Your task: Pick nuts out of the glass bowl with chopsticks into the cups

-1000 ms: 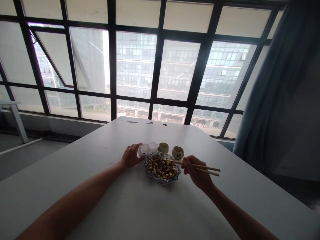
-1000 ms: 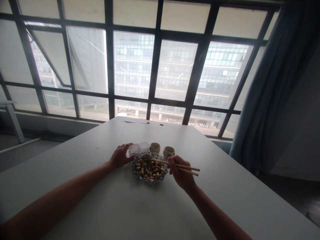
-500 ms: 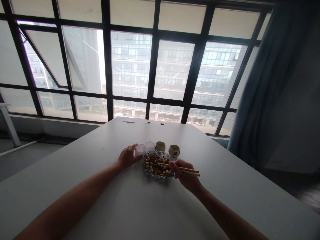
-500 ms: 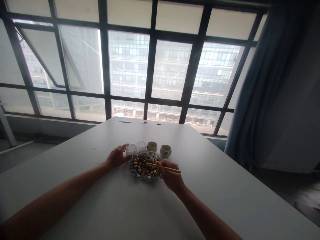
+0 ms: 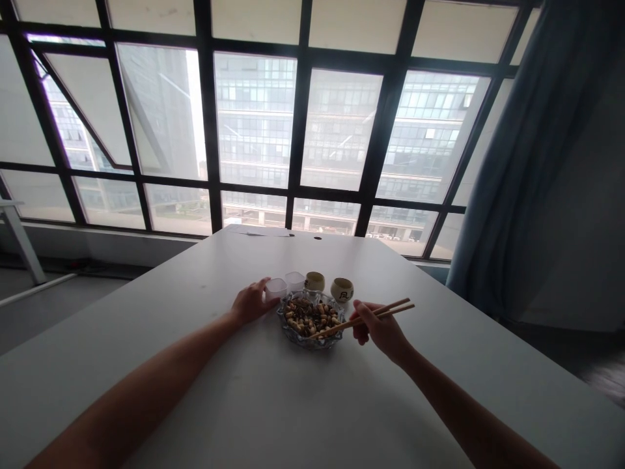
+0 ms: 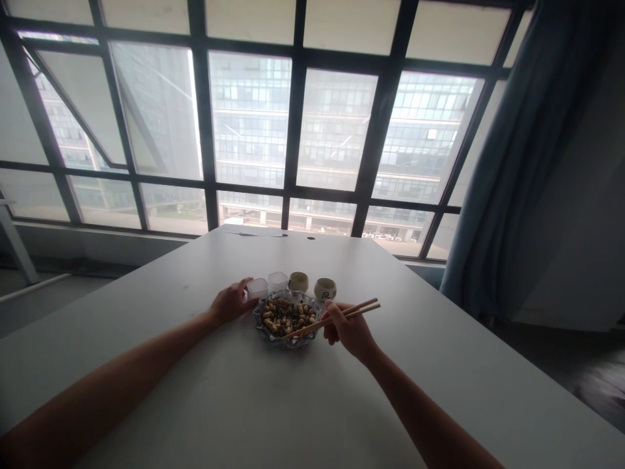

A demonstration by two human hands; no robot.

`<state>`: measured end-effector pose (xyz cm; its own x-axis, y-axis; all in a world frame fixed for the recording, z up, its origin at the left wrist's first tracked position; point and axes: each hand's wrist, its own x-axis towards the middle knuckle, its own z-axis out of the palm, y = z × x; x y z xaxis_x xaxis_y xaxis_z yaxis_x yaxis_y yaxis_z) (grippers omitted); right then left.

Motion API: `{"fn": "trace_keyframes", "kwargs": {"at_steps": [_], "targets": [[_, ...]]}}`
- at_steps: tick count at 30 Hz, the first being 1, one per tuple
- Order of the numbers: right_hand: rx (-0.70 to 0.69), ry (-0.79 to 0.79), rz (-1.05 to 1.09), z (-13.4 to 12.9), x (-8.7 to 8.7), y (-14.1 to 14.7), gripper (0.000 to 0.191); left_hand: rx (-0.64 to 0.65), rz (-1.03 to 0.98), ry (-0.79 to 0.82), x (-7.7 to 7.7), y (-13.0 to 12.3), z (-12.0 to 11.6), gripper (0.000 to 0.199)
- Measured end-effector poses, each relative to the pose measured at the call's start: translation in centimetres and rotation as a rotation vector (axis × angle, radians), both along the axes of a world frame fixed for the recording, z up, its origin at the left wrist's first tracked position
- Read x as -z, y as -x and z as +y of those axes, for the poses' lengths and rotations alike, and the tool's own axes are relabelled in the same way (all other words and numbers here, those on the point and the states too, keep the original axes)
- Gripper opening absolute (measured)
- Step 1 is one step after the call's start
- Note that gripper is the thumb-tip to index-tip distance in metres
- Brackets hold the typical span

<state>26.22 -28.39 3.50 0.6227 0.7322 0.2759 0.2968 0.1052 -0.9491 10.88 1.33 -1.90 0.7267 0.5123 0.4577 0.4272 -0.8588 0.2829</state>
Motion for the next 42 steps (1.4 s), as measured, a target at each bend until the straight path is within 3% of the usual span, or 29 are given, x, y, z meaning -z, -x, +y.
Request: {"fn": "trace_keyframes", "kwargs": {"at_steps": [5,9,13,18,26,30,37,42], "targets": [[-0.066,0.012,-0.120,0.6,1.4,1.2,0.055,-0.008,0.009,0.019,-0.1,0.0,-0.2,0.066],[0.035,0.011,-0.367,0.5,1.7,1.7,0.049,0.002,0.008,0.018,-0.2,0.0,-0.3,0.065],[0.118,-0.019,-0.448,0.1,1.2,1.3,0.049,0.006,-0.009,0.012,-0.2,0.1,-0.3,0.064],[0.167,-0.011,-0.438,0.0,1.1,0.7,0.049,0.002,0.008,0.019,-0.4,0.2,-0.4,0.065],[-0.015,-0.019,-0.205,0.7,1.6,2.5,0.055,0.004,0.000,0.018,0.0,0.0,-0.1,0.065],[0.060,-0.061,-0.158,0.4,0.7,2.2,0.060,0.009,-0.005,0.013,0.2,0.0,0.1,0.067],[0.217,-0.047,-0.539,-1.1,-0.4,0.2,0.055,0.014,-0.003,0.011,0.1,0.1,0.0,0.066],[0.148,-0.069,-0.619,-1.0,0.1,0.3,0.053,-0.006,0.014,0.017,-0.1,0.1,-0.2,0.067]]}}
